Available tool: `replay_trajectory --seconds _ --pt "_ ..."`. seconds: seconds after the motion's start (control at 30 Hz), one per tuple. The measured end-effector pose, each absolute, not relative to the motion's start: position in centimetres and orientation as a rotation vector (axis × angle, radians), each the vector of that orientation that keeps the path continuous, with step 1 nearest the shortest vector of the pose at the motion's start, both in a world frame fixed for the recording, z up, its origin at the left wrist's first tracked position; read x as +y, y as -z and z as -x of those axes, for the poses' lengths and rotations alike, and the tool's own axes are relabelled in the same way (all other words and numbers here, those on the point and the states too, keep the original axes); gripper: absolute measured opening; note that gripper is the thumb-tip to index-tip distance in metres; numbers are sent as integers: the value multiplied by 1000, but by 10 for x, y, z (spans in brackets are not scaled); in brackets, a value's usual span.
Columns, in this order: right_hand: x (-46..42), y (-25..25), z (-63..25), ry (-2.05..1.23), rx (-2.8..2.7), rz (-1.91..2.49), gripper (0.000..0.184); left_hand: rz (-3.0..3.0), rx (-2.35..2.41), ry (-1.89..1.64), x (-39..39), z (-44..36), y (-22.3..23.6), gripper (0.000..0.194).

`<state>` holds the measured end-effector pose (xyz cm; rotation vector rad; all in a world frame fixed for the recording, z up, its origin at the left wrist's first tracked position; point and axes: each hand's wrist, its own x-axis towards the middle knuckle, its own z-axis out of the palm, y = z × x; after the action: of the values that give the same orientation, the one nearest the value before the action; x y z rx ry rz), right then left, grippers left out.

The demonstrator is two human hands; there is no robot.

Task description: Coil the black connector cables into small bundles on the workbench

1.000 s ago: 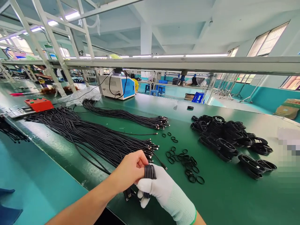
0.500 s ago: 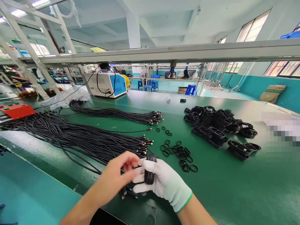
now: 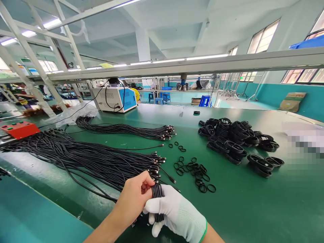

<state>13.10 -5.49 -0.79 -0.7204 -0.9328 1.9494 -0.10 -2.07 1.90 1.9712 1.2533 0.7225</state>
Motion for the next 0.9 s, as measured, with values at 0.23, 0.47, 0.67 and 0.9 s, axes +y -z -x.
replay_trajectory --seconds 0.23,0.47,0.67,0.9 --pt "-59 0 -140 -1904 -1111 867 28 -1921 896 -326 33 9 -45 18" --pt "-58 -4 -143 -2002 -907 677 43 -2339 984 -317 76 -74 -18 13" --pt "-50 -12 -150 -1716 -808 825 39 -2179 957 -390 78 -65 -20 10" --pt "-30 -5 -154 -1126 -633 1178 42 -1714 814 -540 26 -26 -31 18"
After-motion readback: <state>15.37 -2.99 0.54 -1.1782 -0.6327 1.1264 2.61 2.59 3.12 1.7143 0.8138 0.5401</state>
